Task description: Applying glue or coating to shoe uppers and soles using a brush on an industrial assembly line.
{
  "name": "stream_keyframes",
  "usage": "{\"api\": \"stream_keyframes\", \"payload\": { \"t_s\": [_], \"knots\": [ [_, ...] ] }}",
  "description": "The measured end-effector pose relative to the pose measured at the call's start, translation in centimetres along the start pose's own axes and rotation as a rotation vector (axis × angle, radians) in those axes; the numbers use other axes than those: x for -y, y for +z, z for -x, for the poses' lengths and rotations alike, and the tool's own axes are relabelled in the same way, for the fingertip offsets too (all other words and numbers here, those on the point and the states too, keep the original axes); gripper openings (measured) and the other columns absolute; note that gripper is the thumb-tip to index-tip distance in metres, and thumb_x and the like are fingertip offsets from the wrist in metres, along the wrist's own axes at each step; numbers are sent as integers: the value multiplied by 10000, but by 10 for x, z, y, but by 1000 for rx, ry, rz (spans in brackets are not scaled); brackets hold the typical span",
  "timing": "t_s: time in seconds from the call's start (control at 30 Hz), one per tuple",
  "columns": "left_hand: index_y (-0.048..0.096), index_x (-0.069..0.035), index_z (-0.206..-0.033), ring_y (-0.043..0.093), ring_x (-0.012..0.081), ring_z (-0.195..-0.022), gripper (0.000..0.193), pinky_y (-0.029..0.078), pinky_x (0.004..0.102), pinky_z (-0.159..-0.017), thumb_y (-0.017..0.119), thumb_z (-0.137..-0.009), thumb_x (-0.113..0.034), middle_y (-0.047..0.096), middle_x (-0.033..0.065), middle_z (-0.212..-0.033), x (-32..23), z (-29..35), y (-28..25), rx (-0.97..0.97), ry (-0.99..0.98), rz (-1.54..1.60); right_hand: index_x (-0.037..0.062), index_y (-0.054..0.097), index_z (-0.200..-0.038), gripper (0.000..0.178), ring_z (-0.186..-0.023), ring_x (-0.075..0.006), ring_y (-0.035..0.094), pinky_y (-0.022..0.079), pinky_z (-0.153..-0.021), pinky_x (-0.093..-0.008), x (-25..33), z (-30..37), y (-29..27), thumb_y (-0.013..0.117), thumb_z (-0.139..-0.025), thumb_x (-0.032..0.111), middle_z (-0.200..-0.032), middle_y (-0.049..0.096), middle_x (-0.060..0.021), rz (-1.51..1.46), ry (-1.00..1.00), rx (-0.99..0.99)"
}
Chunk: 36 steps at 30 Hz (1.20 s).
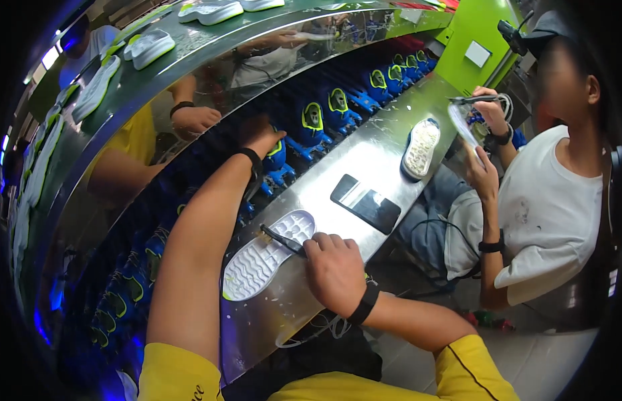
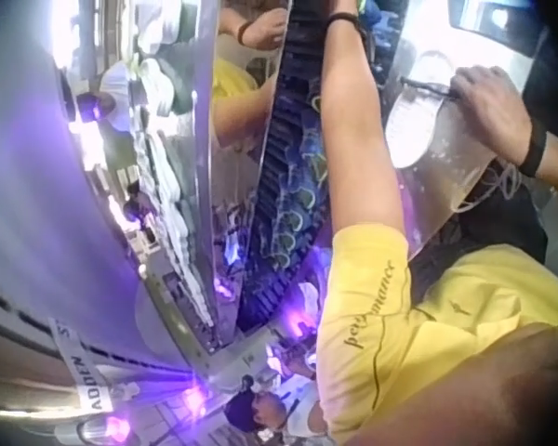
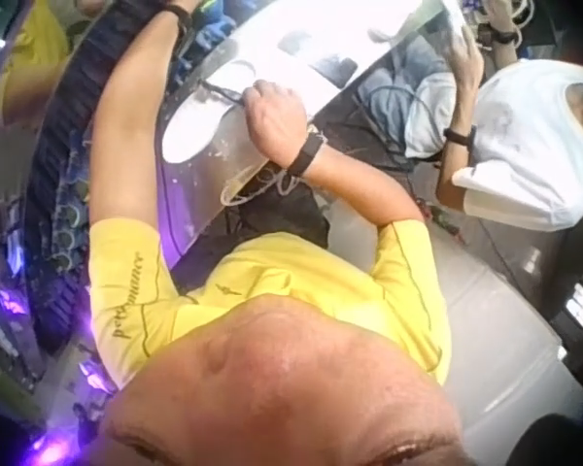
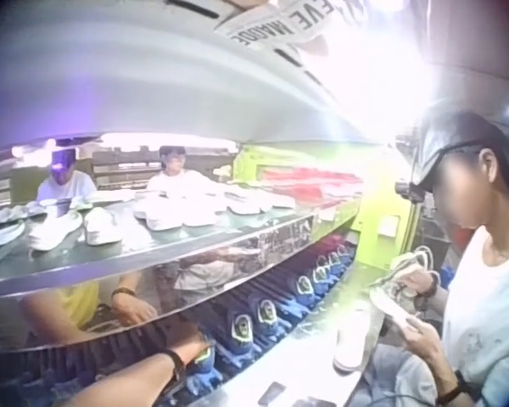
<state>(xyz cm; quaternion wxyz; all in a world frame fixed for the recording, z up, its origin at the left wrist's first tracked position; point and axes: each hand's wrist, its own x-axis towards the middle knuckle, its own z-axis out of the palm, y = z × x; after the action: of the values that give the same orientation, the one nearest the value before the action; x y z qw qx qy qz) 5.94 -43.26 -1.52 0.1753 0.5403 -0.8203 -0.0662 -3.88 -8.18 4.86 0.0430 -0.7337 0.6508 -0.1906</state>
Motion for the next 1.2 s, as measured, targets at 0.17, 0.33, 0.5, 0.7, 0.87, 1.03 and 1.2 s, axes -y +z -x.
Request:
{"api": "stream_keyframes", "payload": {
  "t_s": [0.17,0.33,0.5,0.7,0.87,1.03,1.2],
  "knots": [
    [708,-3,-1237,701,420,-1137,602,552,465,-994,786,-874,-477,736,246,-1207,20,39,-33,-51,-32,254,56,707,-886,212,-851,-367,705,569,-716,-496,-25,-66,-42,759,-848,258,-910,711,-164,-67,70,-143],
    [671,-8,-1368,739,275,-1049,570,579,358,-906,839,-869,-224,732,220,-1247,-39,201,-159,-126,44,406,17,788,-1019,379,-994,-410,761,609,-880,-493,-105,-228,-7,642,-936,357,-1057,780,-223,60,453,-83],
    [677,-5,-1347,759,189,-976,558,606,314,-786,864,-836,-125,772,141,-1127,-60,366,-264,297,-38,638,-13,754,-1208,586,-1162,-398,723,567,-1014,-478,-201,-306,70,678,-944,505,-1243,743,-238,-42,602,74],
    [592,3,-1451,709,172,-1106,524,544,280,-931,716,-942,3,724,104,-1273,-45,514,-307,355,-556,828,-6,763,-1186,458,-1230,-381,700,568,-1027,-466,-152,-295,58,584,-1000,373,-1268,731,-254,-71,654,-96],
    [563,31,-1464,690,179,-1134,517,532,299,-986,699,-967,-7,716,133,-1258,-44,545,-317,243,-621,990,-80,756,-992,563,-644,-296,765,639,-686,-410,-105,-198,-7,638,-1007,470,-849,769,-222,-733,481,-113],
    [461,-1,-1544,635,255,-1297,844,537,378,-1021,885,-828,-144,643,181,-1425,-33,525,-283,137,-431,1201,-38,745,-1008,379,-762,-208,734,603,-741,-334,31,-19,-70,629,-1049,320,-904,766,-110,-1357,249,200],
    [266,-36,-1629,399,301,-1526,1214,397,489,-1218,1015,-707,-285,368,167,-1661,-24,528,-249,-183,-127,1626,12,722,-1185,228,-1024,-162,690,558,-908,-345,143,109,-38,618,-1044,157,-1173,730,-74,-1977,629,773]
  ]
}}
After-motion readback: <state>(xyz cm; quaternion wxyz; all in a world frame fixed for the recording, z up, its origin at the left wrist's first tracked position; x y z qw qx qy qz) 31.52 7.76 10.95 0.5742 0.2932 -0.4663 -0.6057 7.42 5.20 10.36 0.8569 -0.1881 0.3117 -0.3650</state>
